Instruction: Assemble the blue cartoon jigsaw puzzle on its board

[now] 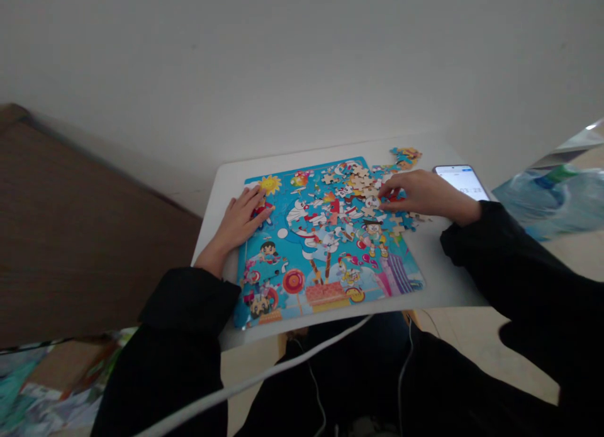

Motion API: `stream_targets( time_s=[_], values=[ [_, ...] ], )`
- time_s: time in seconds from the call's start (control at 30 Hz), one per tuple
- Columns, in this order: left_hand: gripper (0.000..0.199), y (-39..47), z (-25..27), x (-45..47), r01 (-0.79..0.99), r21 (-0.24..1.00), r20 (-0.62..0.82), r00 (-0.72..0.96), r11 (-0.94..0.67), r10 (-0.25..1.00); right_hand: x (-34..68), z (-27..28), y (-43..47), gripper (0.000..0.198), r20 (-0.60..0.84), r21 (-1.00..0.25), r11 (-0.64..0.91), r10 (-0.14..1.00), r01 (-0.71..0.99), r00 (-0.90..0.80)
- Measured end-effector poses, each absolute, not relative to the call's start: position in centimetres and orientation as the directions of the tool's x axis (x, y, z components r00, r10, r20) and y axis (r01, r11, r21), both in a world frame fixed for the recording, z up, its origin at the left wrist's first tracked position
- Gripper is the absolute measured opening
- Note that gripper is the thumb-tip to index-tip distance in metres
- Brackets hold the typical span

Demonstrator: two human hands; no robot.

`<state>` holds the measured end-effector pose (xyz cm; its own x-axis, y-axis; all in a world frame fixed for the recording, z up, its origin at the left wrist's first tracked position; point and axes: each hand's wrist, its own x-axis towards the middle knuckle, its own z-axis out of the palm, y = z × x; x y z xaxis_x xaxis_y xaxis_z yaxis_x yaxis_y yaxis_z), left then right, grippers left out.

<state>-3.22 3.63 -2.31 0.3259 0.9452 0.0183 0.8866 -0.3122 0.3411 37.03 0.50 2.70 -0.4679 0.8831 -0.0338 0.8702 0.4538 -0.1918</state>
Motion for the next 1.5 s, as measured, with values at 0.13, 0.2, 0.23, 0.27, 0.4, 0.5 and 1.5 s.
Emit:
stream_targets(
  time_s=[0.13, 0.2, 0.23, 0.27, 0.4, 0.5, 1.5],
  values=[
    [0.070, 3.6, -2.4, -3.2, 0.884, 0.351, 0.025, 0.320, -0.308, 0.947, 37.3, 2.4, 0.8, 0.040, -0.004, -0.223, 0.461, 0.880, 0.859, -0.474],
    [0.070, 3.6, -2.4, -3.2, 0.885, 0.347, 0.027, 0.320, -0.309, 0.947, 37.0, 2.3, 0.7, 0.041, 0.019, -0.203, 0.447, 0.891, 0.871, -0.453],
    [0.070, 3.7, -2.4, -3.2, 0.886, 0.345, 0.027, 0.320, -0.309, 0.947, 36.8, 2.2, 0.6, 0.042, 0.035, -0.193, 0.443, 0.895, 0.875, -0.445],
    [0.070, 3.7, -2.4, -3.2, 0.887, 0.342, 0.027, 0.320, -0.310, 0.947, 36.5, 2.2, 0.5, 0.043, 0.054, -0.187, 0.448, 0.894, 0.874, -0.446],
    [0.070, 3.7, -2.4, -3.2, 0.891, 0.330, 0.023, 0.322, -0.311, 0.947, 36.0, 2.3, 0.1, 0.048, 0.106, -0.203, 0.511, 0.859, 0.835, -0.500],
    [0.071, 3.7, -2.4, -3.2, 0.892, 0.326, 0.026, 0.323, -0.313, 0.946, 35.8, 2.7, -0.3, 0.048, 0.083, -0.206, 0.526, 0.849, 0.825, -0.521],
    [0.070, 3.5, -2.2, -3.1, 0.898, 0.318, 0.013, 0.317, -0.305, 0.948, 34.8, 3.4, -1.8, 0.035, 0.098, -0.343, 0.702, 0.687, 0.624, -0.720]
  ],
)
